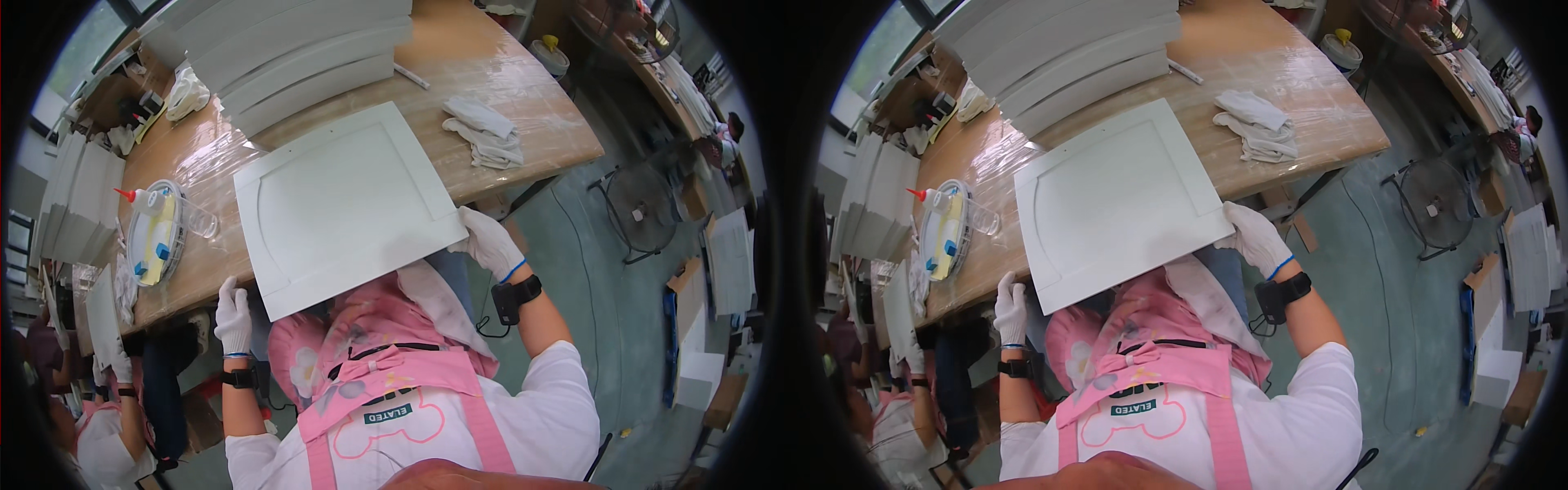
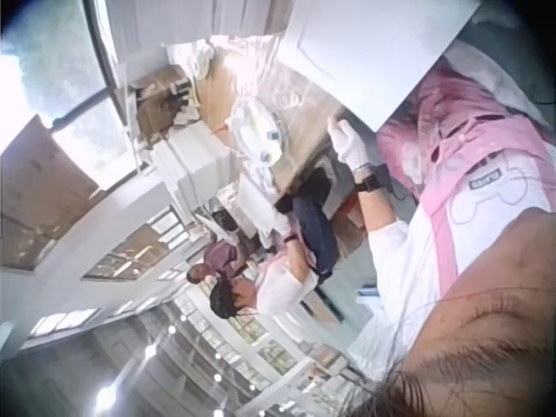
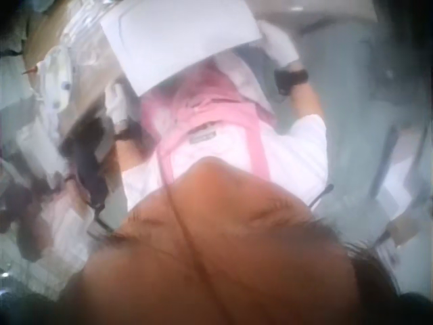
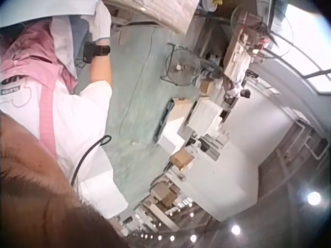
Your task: Cleaning and scraping residue from white cabinet doors at a manufacturing workbench.
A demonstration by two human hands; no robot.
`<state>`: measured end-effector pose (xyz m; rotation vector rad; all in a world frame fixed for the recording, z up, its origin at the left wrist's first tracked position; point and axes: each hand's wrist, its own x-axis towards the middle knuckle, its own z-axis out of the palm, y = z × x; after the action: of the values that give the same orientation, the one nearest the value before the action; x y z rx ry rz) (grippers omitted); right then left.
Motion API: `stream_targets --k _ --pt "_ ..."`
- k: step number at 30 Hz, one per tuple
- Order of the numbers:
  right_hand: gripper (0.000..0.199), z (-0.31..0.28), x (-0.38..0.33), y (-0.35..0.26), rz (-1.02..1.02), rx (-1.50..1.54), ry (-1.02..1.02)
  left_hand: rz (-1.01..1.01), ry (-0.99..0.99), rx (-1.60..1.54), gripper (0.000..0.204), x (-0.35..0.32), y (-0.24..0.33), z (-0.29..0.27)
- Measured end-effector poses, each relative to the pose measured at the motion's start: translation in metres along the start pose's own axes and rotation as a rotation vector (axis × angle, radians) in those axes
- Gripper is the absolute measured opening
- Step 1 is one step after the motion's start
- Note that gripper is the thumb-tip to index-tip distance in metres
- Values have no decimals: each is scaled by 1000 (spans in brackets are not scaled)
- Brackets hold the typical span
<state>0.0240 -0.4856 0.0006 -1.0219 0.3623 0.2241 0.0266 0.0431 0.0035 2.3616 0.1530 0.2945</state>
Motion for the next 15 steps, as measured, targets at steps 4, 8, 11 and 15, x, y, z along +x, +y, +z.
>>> stream_targets --k 4,8,11,15 --pt "37 6 -1 -1 -30 -73 -62 395 76 423 58 6 15 10" --pt "38 37 -31 -33 -10 -36 -136 542 120 406 70 20 15 15" --pt "39 60 -46 -56 -8 -55 -193 563 221 317 60 58 8 21" --pt "33 71 -49 -78 -238 -104 -170 -384 -439 -1428 40 84 77 19"
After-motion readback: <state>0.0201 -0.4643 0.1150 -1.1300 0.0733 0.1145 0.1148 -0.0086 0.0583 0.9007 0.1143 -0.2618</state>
